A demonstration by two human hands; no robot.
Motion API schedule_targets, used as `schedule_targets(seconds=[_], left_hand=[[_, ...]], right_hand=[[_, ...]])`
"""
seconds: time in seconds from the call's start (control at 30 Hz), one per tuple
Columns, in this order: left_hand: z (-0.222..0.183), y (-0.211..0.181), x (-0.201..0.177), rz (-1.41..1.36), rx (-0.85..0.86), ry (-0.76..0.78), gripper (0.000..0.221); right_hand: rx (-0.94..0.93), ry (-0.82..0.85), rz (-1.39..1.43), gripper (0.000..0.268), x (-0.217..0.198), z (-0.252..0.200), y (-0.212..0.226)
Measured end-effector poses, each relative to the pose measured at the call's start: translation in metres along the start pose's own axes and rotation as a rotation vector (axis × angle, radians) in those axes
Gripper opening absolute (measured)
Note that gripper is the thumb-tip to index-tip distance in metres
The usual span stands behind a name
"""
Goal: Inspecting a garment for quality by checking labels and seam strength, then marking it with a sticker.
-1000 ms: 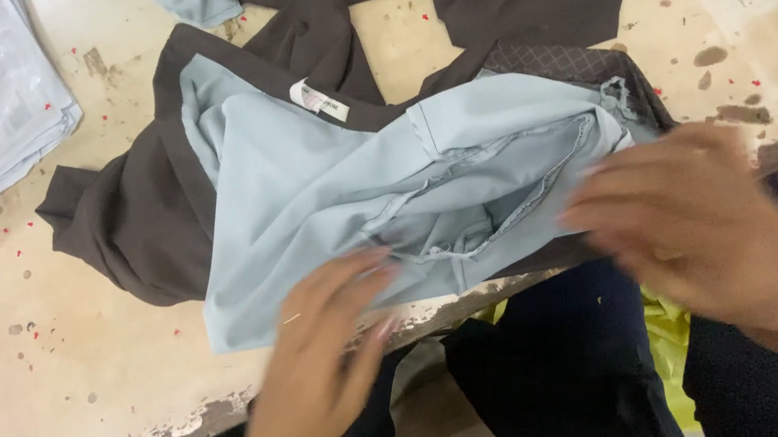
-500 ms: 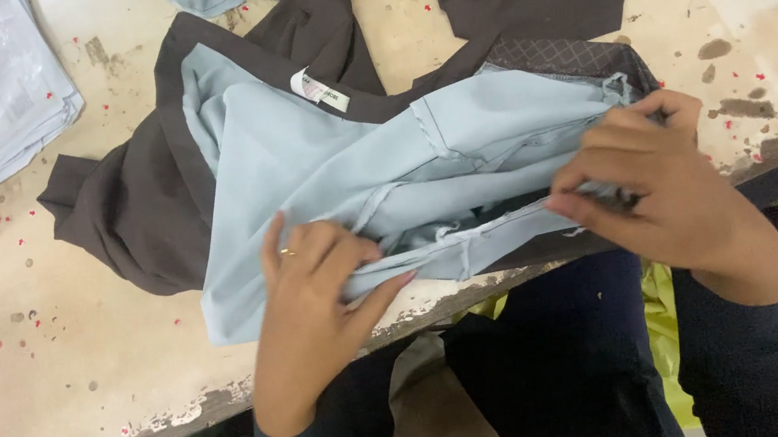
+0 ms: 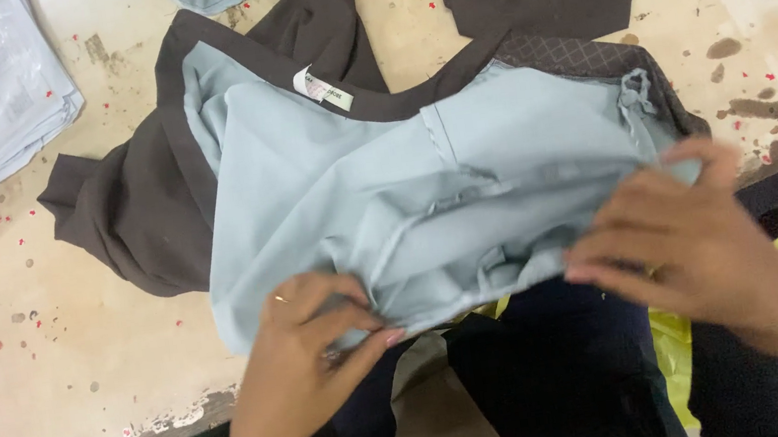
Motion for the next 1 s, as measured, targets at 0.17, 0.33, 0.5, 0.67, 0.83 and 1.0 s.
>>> schedule_targets(seconds=[0.17,0.33,0.5,0.67,0.83,1.0], left_hand=[[-0.001,0.009,0.024,0.057,-0.123,0.069,0.027],[0.019,-0.012,0.029,0.092,-0.049,-0.253,0.024],[0.018,0.012,0.037,0.221,-0.093,-0.279,0.017],[-0.008,0.021,0.024,0.156,0.035,-0.465,0.005],[-0.024,0.031,0.024,0.209,0.029,-0.639,0.016],[-0.025,0.029,0.018,0.102,0.015,-0.654,0.016]], right_hand=[[0.052,0.303,0.04,0.021,0.009,-0.014,0.02],[0.113,-0.032,-0.255,0.013,-0.025,-0.002,0.035],[0.28,0.13,-0.526,0.025,0.004,-0.002,0.012],[0.41,0.088,-0.542,0.015,0.011,-0.025,-0.008],[0.289,-0.183,-0.333,0.012,0.005,-0.022,0.001],[0.197,-0.22,-0.253,0.024,0.003,-0.019,0.0]])
Point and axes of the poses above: each hand's wrist, its own z-axis towards the middle knuckle, its own x-axis out of the palm, y = z × x, the point moved 3 cm from there along z, towards the middle knuckle, and after that the axes turned 7 degrees about -z, right-handed, at the moved point
